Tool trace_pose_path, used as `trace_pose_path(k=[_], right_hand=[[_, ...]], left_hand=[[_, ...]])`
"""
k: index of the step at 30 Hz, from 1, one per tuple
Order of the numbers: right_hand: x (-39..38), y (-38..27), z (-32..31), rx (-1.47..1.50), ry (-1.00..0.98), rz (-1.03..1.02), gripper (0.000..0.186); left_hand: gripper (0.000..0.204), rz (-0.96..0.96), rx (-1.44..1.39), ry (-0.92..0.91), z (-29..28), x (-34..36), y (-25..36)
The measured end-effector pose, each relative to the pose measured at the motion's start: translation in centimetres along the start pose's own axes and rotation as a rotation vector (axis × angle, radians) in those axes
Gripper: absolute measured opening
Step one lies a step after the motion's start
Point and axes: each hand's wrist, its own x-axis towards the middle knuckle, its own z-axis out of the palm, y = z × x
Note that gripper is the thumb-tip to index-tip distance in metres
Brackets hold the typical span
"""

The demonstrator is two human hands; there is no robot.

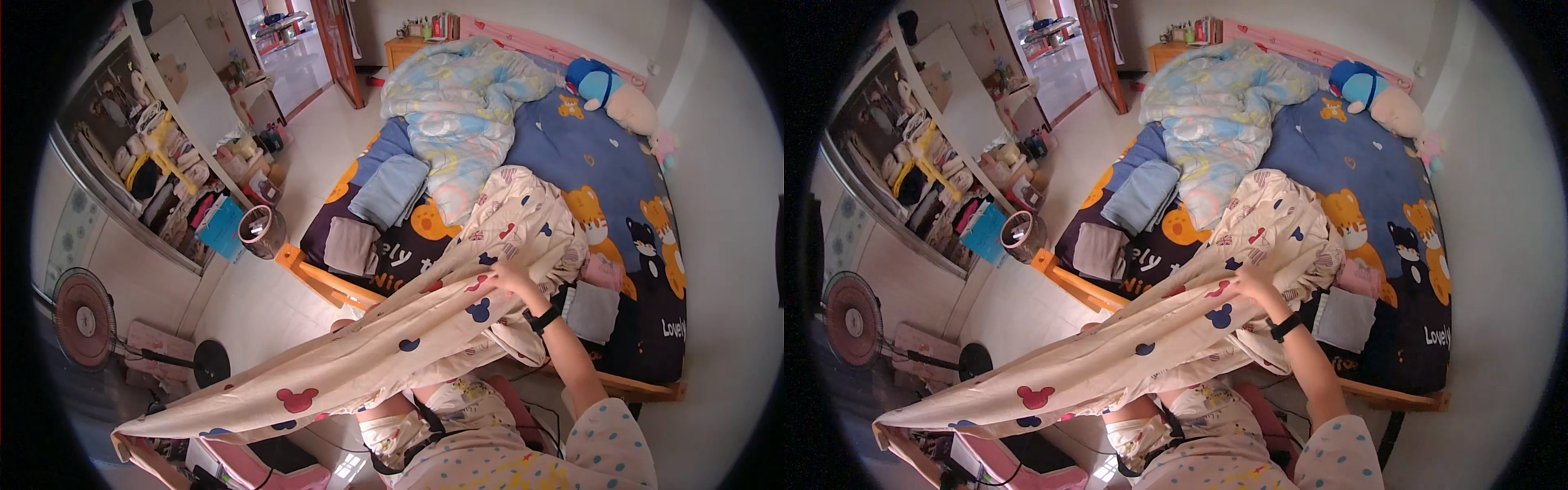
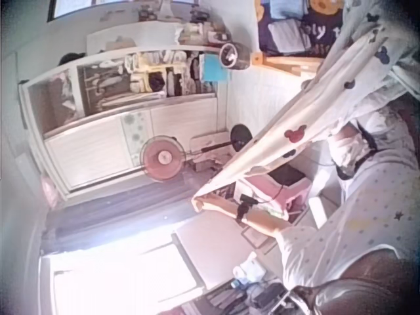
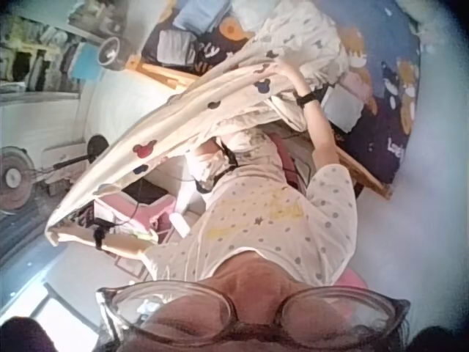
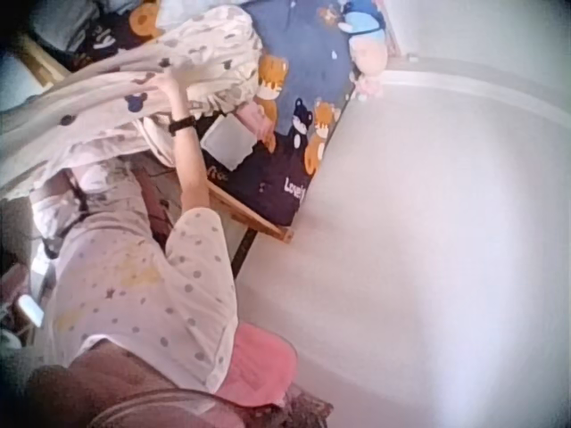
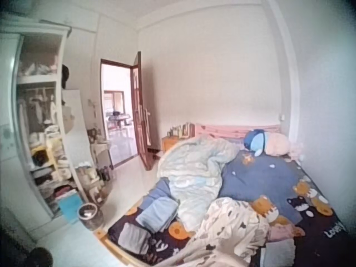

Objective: Folding various pieces of clothing including denim jeans and a patterned shirt on the lap while seated.

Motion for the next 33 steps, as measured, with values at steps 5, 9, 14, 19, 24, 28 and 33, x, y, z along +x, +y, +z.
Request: trace_pose_path(k=[5, 9, 14, 19, 24, 28, 33], right_hand=[[-0.8, -1.2, -5.7, 0.205, 0.848, -0.09, 0.025], [-6.3, -10.0, -11.4, 0.674, 0.82, -0.432, 0.027], [-13.3, -19.2, -8.1, 0.694, 0.256, -0.912, 0.029], [-15.7, -21.2, 1.6, 0.645, 0.121, -1.176, 0.02], [-18.2, -19.9, 4.8, 0.54, -0.184, -1.174, 0.02], [-18.1, -17.6, 5.7, 0.482, -0.333, -1.116, 0.024], [-14.5, -14.9, 1.0, 0.692, -0.366, -0.774, 0.024]], left_hand=[[0.027, -0.026, 0.047, -0.107, 3.2, -2.1, -1.0], [0.025, -0.04, 0.138, -0.354, 8.2, -5.1, -0.7], [0.023, -0.033, 0.319, -1.018, 17.5, -13.3, 0.9], [0.038, -0.451, 0.156, -1.771, 26.7, -28.4, 1.5], [0.056, -0.155, 0.63, -2.105, 28.8, -35.9, 0.7], [0.039, 0.055, 0.464, -2.078, 26.6, -38.0, -3.1], [0.051, -0.038, 0.143, -1.869, 25.6, -32.0, -0.3]])
